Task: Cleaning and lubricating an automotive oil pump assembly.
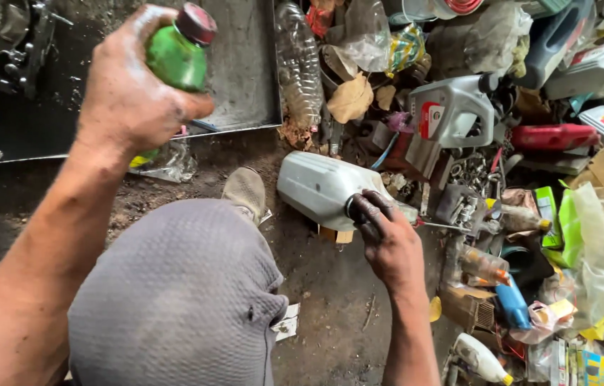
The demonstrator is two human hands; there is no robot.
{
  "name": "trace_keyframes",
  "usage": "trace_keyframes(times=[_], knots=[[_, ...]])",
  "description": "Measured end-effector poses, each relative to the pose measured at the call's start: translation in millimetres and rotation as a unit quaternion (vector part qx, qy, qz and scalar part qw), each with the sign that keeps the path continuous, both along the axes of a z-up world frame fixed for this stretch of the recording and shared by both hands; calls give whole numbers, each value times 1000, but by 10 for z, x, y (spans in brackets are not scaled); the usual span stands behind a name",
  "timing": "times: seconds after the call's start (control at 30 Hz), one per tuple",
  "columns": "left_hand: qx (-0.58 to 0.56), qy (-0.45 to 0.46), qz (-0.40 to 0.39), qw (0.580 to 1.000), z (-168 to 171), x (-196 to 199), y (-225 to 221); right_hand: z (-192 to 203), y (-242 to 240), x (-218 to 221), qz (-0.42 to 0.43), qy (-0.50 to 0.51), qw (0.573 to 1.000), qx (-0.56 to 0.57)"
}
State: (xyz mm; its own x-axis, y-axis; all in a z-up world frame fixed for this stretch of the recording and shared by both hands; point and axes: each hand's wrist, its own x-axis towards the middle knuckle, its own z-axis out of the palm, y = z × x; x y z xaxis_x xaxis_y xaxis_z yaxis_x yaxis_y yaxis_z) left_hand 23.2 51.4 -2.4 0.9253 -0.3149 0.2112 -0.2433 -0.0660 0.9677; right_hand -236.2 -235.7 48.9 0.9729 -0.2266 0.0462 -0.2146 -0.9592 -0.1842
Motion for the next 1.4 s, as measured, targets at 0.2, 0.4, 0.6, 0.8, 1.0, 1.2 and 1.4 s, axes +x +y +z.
trace_keyframes(times=[0.2,0.4,0.6,0.8,1.0,1.2,1.4], knots=[[1,-14,-5,1000,-194,17,4,42,-35,89,-13,31,999,-37],[3,-31,11,999,-212,93,67,69,87,191,-96,84,988,-82],[24,-38,29,999,-230,142,63,92,74,164,61,-9,992,-107],[29,23,12,999,-180,146,27,-170,-82,228,-175,105,963,-176],[14,15,12,1000,-88,143,55,-202,-249,83,-257,149,946,-127],[17,-9,27,999,-190,139,81,-88,53,142,-111,111,980,-123],[33,28,13,999,-132,126,53,-123,53,180,-304,201,916,-167]])
